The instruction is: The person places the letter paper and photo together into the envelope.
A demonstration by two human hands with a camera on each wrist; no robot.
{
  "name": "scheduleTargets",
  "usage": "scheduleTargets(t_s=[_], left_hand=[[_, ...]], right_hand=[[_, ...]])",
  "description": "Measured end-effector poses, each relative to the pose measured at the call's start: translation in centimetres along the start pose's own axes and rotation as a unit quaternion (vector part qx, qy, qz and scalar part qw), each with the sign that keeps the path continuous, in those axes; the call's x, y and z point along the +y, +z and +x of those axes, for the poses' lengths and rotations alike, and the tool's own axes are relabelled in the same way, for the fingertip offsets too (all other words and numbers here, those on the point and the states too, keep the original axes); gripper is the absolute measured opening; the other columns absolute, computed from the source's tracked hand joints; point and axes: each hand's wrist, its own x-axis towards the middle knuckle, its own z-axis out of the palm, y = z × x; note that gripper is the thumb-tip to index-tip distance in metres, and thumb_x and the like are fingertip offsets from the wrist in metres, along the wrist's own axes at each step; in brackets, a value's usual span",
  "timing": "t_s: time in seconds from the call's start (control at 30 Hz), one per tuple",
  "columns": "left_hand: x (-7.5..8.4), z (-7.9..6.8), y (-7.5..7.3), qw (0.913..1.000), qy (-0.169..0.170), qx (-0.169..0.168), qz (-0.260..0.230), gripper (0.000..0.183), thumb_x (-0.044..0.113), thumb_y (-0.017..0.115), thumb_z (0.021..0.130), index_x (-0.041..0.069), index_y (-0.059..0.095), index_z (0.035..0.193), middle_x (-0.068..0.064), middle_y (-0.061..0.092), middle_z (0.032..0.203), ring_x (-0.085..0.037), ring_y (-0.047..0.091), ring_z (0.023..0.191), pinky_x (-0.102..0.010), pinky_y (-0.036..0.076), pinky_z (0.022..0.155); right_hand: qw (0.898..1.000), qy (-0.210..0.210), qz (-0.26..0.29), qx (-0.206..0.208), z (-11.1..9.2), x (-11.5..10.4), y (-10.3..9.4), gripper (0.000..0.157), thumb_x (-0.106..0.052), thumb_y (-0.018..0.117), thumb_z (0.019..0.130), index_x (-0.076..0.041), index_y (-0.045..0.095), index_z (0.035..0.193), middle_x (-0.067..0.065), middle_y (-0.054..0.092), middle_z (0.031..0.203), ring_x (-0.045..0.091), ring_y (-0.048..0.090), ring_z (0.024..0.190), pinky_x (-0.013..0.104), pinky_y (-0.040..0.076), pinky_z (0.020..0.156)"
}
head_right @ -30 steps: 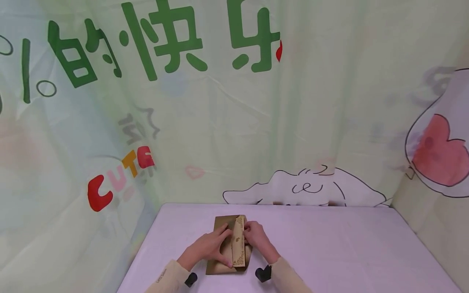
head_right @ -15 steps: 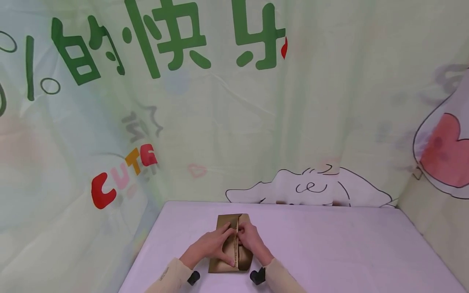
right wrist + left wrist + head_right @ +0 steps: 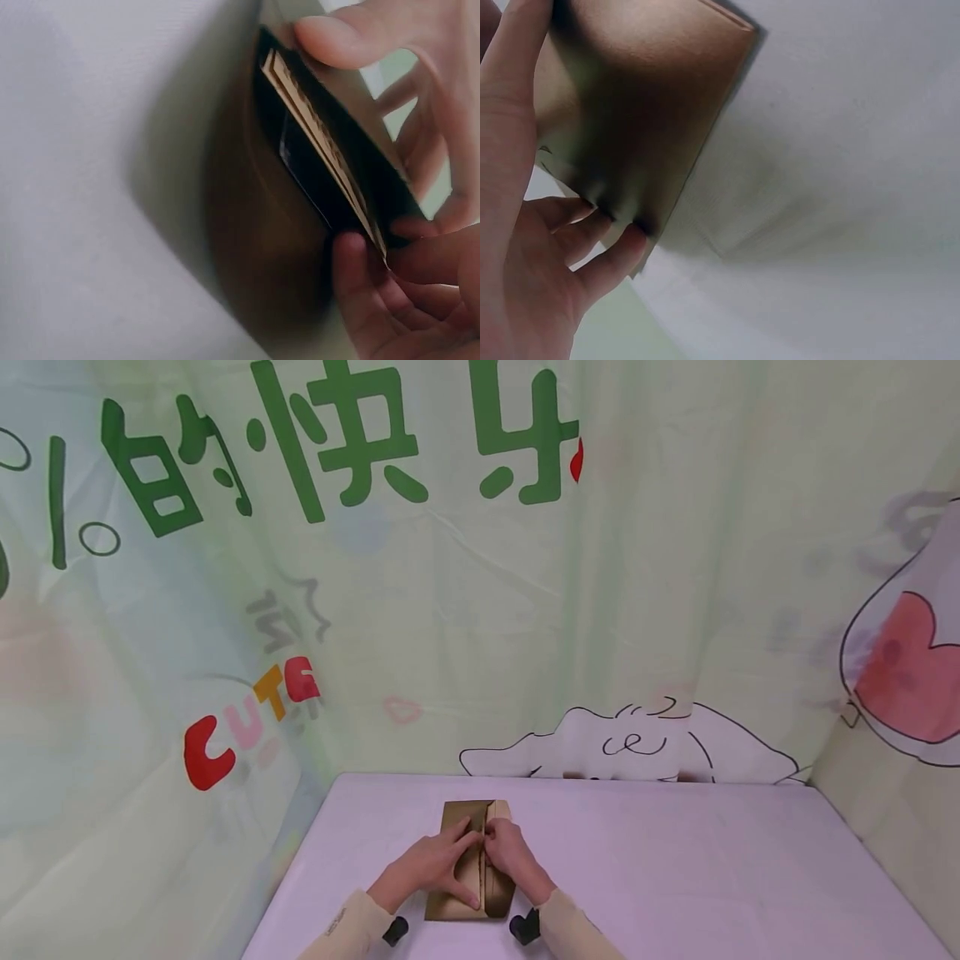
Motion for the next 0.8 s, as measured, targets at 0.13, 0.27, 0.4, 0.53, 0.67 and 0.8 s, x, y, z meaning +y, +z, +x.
scheduleTargets(t_s=[0.13, 0.27, 0.4, 0.53, 0.67, 0.8], left_hand=[[-0.3, -0.1, 0.3, 0.9997, -0.007, -0.016, 0.020, 0.107, 0.087, 0.069, 0.061, 0.042, 0.034, 0.151, -0.017, 0.033, 0.162, -0.030, 0.066, 0.110, -0.038, 0.055, 0.081], [-0.4, -0.1, 0.6, 0.9984, -0.017, -0.033, 0.043, 0.107, 0.087, 0.066, 0.064, 0.043, 0.032, 0.154, -0.015, 0.029, 0.165, -0.026, 0.065, 0.110, -0.034, 0.053, 0.079], [0.0, -0.2, 0.1, 0.9971, -0.030, -0.046, 0.052, 0.106, 0.086, 0.066, 0.065, 0.042, 0.032, 0.155, -0.015, 0.026, 0.166, -0.028, 0.060, 0.123, -0.034, 0.052, 0.082], [0.4, -0.4, -0.6, 0.9948, -0.050, -0.068, 0.056, 0.103, 0.085, 0.066, 0.068, 0.043, 0.030, 0.156, -0.013, 0.024, 0.167, -0.031, 0.041, 0.145, -0.038, 0.050, 0.094], [0.4, -0.5, -0.9, 0.9927, -0.061, -0.081, 0.066, 0.103, 0.084, 0.065, 0.069, 0.045, 0.027, 0.156, -0.012, 0.024, 0.167, -0.030, 0.036, 0.149, -0.040, 0.049, 0.099], [0.2, -0.1, -0.8, 0.9924, -0.057, -0.076, 0.078, 0.106, 0.085, 0.064, 0.068, 0.043, 0.024, 0.158, -0.012, 0.024, 0.167, -0.029, 0.036, 0.149, -0.039, 0.049, 0.098]], right_hand=[[1.000, 0.024, -0.003, -0.003, 0.1, 0.0, -0.2, 0.017, 0.000, 0.055, 0.093, 0.006, 0.069, 0.101, 0.006, 0.065, 0.070, 0.011, 0.058, 0.057, 0.025, 0.047, 0.054], [0.998, 0.058, 0.007, -0.003, 0.1, 0.2, -0.9, 0.019, -0.002, 0.052, 0.096, 0.008, 0.066, 0.105, 0.009, 0.066, 0.074, 0.015, 0.061, 0.058, 0.028, 0.049, 0.054], [0.996, 0.085, 0.022, -0.005, 0.4, 0.6, -1.7, 0.021, -0.004, 0.050, 0.097, 0.009, 0.064, 0.107, 0.012, 0.064, 0.071, 0.018, 0.059, 0.056, 0.029, 0.049, 0.052], [0.995, 0.099, 0.015, -0.005, 0.6, 1.0, -2.1, 0.027, -0.005, 0.050, 0.097, 0.011, 0.063, 0.113, 0.011, 0.064, 0.070, 0.016, 0.058, 0.054, 0.028, 0.049, 0.052], [0.995, 0.101, 0.009, -0.007, 0.7, 1.3, -2.3, 0.027, -0.006, 0.050, 0.096, 0.010, 0.064, 0.112, 0.009, 0.063, 0.068, 0.015, 0.058, 0.054, 0.028, 0.049, 0.052], [0.995, 0.099, 0.003, -0.003, 0.8, 1.4, -2.9, 0.024, -0.005, 0.050, 0.096, 0.010, 0.065, 0.109, 0.009, 0.063, 0.068, 0.015, 0.057, 0.055, 0.028, 0.048, 0.052]])
